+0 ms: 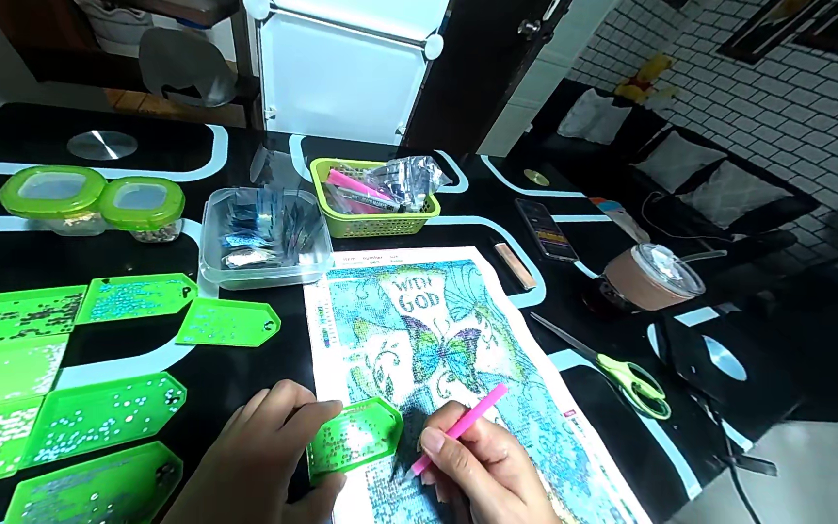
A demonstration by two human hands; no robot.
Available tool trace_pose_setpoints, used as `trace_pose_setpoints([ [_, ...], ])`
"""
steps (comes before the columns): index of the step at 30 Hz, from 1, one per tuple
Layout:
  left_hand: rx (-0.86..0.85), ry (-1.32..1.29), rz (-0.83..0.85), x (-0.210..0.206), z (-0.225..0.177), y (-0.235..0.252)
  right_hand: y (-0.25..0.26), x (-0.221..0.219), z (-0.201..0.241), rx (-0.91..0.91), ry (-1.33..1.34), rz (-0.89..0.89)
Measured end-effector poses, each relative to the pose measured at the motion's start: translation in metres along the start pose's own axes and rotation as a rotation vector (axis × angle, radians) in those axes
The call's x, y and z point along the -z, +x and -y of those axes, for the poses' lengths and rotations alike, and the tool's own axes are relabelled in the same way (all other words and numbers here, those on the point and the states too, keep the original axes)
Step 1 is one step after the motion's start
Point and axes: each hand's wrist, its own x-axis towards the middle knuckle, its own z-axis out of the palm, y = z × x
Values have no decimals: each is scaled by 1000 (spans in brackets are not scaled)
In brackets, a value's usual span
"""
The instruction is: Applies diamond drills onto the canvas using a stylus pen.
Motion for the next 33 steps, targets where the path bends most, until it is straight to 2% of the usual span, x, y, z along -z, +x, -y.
trace_pose_setpoints([
  [5,24,-25,-30,0,1,0,6,7,-4,-114,163,-90],
  [10,37,25,-41,0,0,2,12,12,-7,-109,262,-125],
  [23,42,18,-7,2,1,2,19,8,-8,-10,67,-52],
  [33,46,22,3,3,1,3,19,21,-10,-62,148,-122],
])
